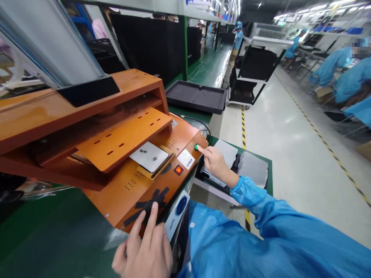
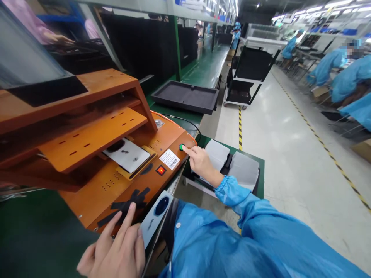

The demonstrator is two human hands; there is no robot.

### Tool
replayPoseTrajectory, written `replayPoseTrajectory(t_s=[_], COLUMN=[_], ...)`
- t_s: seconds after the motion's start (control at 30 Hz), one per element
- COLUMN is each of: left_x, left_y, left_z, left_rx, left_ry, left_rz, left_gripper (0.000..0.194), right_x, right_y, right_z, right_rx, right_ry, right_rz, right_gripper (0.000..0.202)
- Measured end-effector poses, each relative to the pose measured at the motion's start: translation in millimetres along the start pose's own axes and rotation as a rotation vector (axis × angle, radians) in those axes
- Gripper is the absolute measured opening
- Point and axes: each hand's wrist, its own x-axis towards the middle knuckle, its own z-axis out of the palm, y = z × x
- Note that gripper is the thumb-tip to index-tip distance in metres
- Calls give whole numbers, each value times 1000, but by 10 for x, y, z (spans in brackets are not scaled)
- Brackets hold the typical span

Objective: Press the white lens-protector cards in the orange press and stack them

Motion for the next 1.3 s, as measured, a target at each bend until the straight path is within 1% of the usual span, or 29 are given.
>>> replayPoseTrajectory(t_s=[0.03, 0.1, 0.17, 0.2, 0.23, 0.3, 0.33, 0.37, 0.4, 0.43, 0.47, 0.5, 0.53, 0.57, 0.63, 0.67, 0.73, 0.77, 0.83, 0.9, 0.97, 1.0, 1.07, 1.13, 1.17, 1.2, 1.23, 1.27, 1.3], left_x=[10, 14, -12, -38, -72, -161, -212, -265, -319, -370, -415, -454, -485, -511, -550, -569, -613, -638, -685, -719, -729, -724, -697, -670, -672, -691, -729, -785, -853], left_y=[7, 37, 97, 142, 194, 312, 369, 421, 466, 501, 529, 547, 558, 562, 551, 539, 515, 507, 511, 550, 622, 662, 724, 709, 653, 560, 429, 262, 63], left_z=[-20, -88, -178, -216, -239, -222, -180, -119, -44, 39, 123, 199, 261, 304, 326, 314, 282, 277, 294, 313, 265, 205, 37, -144, -229, -311, -392, -471, -544], left_rx=[-2, -18, -63, -102, -147, -259, -319, -376, -427, -469, -497, -512, -526, -542, -576, -598, -648, -674, -713, -716, -701, -696, -695, -702, -698, -681, -639, -565, -461], left_ry=[-11, -50, -66, -56, -41, -26, -47, -88, -142, -198, -250, -300, -346, -388, -457, -480, -498, -499, -484, -450, -413, -401, -414, -441, -438, -418, -376, -315, -246], left_rz=[-3, -18, -51, -78, -115, -217, -266, -297, -303, -286, -253, -218, -188, -169, -137, -107, -16, 34, 94, 104, 85, 67, 3, -93, -156, -228, -311, -404, -497], left_gripper=[9, 11, 11, 11, 13, 17, 19, 20, 20, 20, 20, 22, 27, 35, 49, 52, 47, 43, 39, 38, 36, 34, 29, 26, 25, 24, 23, 22, 20], right_x=[16, 11, -86, -179, -302, -610, -775, -933, -1071, -1183, -1268, -1326, -1366, -1392, -1430, -1452, -1524, -1580, -1726, -1878, -1992, -2030, -2075, -2085, -2076, -2055, -2020, -1971, -1906], right_y=[-12, -62, -166, -244, -341, -589, -733, -878, -1007, -1102, -1147, -1129, -1046, -903, -488, -245, 237, 446, 743, 862, 845, 818, 815, 968, 1094, 1224, 1327, 1378, 1357], right_z=[-11, -86, -215, -289, -363, -489, -531, -552, -552, -533, -504, -480, -475, -500, -652, -766, -1014, -1126, -1289, -1350, -1334, -1318, -1302, -1279, -1242, -1180, -1097, -998, -890], right_rx=[1, 94, 295, 434, 603, 1002, 1176, 1301, 1347, 1336, 1290, 1207, 1114, 1005, 754, 630, 397, 292, 116, -17, -107, -135, -159, -145, -147, -184, -174, -156, -116], right_ry=[-14, -20, -40, -101, -214, -524, -653, -720, -713, -669, -622, -581, -550, -521, -458, -427, -403, -421, -494, -583, -662, -692, -732, -744, -725, -649, -617, -580, -558], right_rz=[11, 50, 117, 162, 217, 376, 472, 578, 675, 753, 810, 847, 874, 892, 903, 902, 885, 872, 839, 794, 727, 682, 568, 436, 344, 161, 98, 18, -63], right_gripper=[49, 45, 35, 29, 28, 41, 49, 53, 53, 51, 49, 48, 47, 45, 39, 36, 28, 24, 16, 14, 15, 17, 23, 30, 32, 35, 36, 34, 32])
